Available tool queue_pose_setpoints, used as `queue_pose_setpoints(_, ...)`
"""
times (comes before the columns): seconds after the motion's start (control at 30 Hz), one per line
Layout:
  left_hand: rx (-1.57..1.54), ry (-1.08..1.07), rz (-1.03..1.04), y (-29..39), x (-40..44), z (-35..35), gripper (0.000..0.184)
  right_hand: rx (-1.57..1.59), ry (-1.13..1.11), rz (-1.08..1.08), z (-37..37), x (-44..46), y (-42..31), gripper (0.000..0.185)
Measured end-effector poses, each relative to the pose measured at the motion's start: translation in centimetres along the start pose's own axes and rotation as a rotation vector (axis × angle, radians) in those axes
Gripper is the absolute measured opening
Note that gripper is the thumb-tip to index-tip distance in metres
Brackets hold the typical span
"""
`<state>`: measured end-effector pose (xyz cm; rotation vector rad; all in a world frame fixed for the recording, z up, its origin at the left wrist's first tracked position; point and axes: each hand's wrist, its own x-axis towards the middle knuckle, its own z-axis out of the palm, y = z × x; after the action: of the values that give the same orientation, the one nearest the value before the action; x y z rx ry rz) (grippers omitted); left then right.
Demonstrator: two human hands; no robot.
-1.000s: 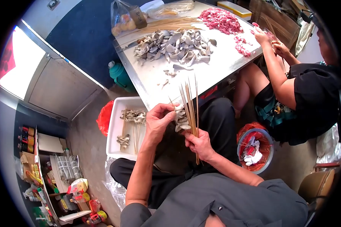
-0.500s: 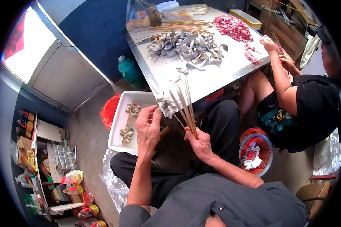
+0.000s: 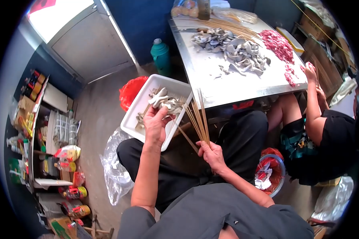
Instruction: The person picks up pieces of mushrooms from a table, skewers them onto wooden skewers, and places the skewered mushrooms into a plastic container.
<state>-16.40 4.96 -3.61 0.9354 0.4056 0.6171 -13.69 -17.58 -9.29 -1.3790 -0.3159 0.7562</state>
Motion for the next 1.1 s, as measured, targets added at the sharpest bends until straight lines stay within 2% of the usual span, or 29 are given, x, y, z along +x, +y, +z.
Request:
queue_pose_setpoints(0.27, -0.05, 0.122, -0.044, -2.2, -0.4, -4.2, 0.024, -0.06, -0.005, 0.076, -0.9, -1.4, 1.9, 0.026)
queue_pose_setpoints(0.4, -0.032, 0.158, -0.062, -4.1, -0.6, -5.5, 0.024, 0.021, -0.048, 0.084, -0.1, -2.1, 1.9, 0.022)
queue_pose_setpoints(0.67, -0.111, 0.185, -0.068, -4.3, -1.6, -5.3, 0.024, -0.06, -0.119, 0.112, 1.7, -2.3, 1.8, 0.011)
queue_pose_setpoints(1.1, -0.16, 0.156, -0.034, -4.2, -1.7, -5.1, 0.026, 0.075, -0.142, 0.228, 1.2, -1.8, 2.7, 0.019)
